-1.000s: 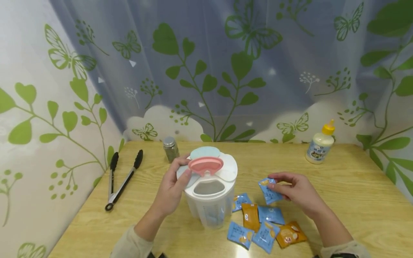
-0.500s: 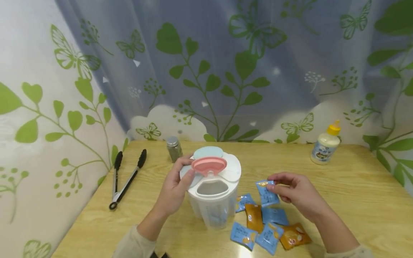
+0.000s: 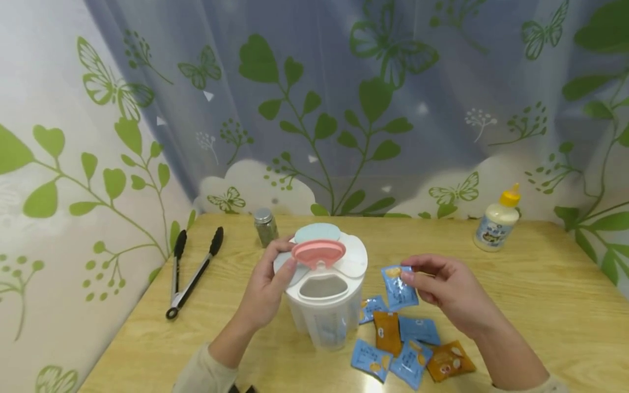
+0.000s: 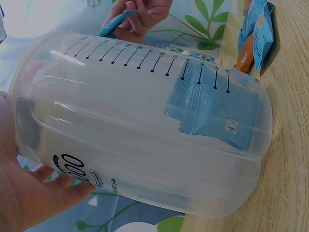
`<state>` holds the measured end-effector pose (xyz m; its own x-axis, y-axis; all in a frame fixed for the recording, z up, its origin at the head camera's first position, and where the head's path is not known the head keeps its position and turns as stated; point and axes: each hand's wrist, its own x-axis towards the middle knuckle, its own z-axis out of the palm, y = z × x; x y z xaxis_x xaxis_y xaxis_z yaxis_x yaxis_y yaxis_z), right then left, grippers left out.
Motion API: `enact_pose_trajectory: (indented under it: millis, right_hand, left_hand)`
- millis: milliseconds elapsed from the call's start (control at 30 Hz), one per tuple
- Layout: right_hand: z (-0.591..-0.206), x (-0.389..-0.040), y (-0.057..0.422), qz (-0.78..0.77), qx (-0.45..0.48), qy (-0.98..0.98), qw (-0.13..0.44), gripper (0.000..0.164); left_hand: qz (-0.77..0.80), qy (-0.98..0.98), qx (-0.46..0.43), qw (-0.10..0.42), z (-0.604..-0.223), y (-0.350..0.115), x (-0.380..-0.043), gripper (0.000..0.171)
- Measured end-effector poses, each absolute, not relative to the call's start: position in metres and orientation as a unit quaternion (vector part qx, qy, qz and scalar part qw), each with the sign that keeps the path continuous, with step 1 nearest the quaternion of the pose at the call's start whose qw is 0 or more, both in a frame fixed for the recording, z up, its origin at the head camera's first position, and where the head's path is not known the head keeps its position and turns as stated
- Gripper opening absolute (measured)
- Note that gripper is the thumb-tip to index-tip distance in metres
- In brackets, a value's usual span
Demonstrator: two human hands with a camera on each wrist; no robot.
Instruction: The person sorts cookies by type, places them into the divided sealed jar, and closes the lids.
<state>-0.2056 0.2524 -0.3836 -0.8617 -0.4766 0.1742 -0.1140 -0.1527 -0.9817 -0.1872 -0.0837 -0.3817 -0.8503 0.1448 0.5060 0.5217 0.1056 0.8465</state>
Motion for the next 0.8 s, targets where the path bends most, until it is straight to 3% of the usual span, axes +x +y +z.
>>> enact_pose_trajectory:
  millis: [533, 800]
  right_hand:
    - [-0.348, -0.2, 0.213, -0.747, -0.312, 0.578, 0.101, 0.041]
    - [-0.33, -0.197, 0.187, -0.734, -0.307, 0.6, 0.083, 0.037]
  left_hand:
    - [-0.618, -0.732, -0.236, 0.162, -0.382, -0.085, -0.189, 0.021]
    - [-0.623, -0.727, -0.24, 0.159, -0.383, -0.085, -0.189, 0.021]
